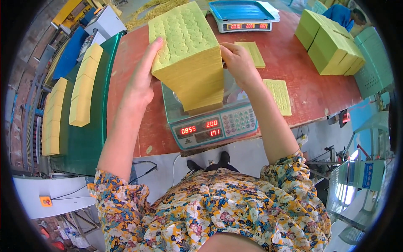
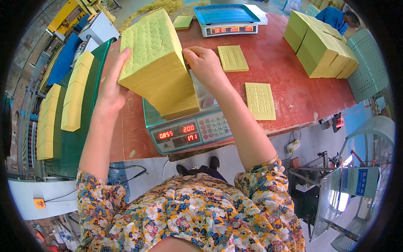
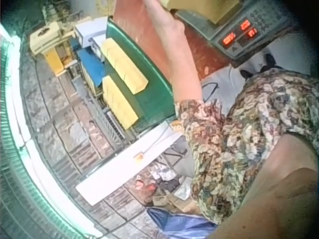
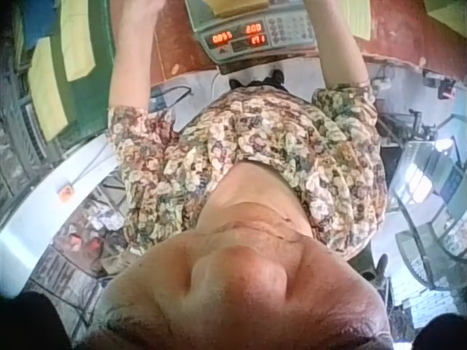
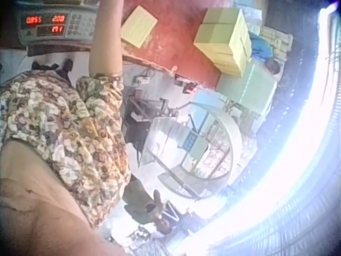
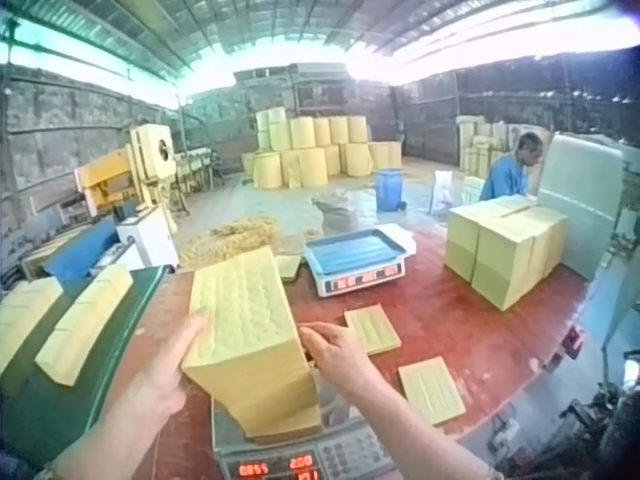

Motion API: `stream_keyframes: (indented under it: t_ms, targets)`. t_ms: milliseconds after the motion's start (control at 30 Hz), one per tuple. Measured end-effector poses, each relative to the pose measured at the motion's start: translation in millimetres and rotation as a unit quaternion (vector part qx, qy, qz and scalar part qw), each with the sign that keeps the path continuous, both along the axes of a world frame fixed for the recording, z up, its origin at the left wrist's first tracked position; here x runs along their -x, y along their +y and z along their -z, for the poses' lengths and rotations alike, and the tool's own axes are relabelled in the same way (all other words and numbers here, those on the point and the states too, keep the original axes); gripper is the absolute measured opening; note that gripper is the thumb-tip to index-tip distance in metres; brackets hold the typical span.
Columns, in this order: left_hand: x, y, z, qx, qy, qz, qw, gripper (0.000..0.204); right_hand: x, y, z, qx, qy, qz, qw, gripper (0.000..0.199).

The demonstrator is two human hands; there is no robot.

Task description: Counting and weighing stacks of yellow paper in an industrial facility.

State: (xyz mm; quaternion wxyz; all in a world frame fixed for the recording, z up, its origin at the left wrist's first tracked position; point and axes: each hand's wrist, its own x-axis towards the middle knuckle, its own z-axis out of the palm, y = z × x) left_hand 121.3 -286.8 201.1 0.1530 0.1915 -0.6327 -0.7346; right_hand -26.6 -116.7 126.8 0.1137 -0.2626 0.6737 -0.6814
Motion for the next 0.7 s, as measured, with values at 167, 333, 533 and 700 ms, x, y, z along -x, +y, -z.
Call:
stream_keyframes:
  t_ms: [167, 333, 533, 700]
  targets:
    - [-3, -2, 3, -0.029, 0.032, -0.021, 0.999, 0.061, -8, 0, -3, -0.054, 0.061, 0.048, 0.996, 0.037]
    - [-1, -10, 31, -0.017, 0.013, -0.069, 0.997, 0.064, -11, 4, 5, -0.081, 0.073, 0.047, 0.993, 0.037]
    - [26, -10, 59, -0.058, 0.074, -0.113, 0.989, 0.054, 16, -8, 34, 0.065, -0.047, -0.017, 0.997, 0.052]
    - [35, -11, 77, -0.097, 0.072, -0.096, 0.988, 0.053, 7, -42, 40, 0.085, -0.034, -0.007, 0.996, 0.058]
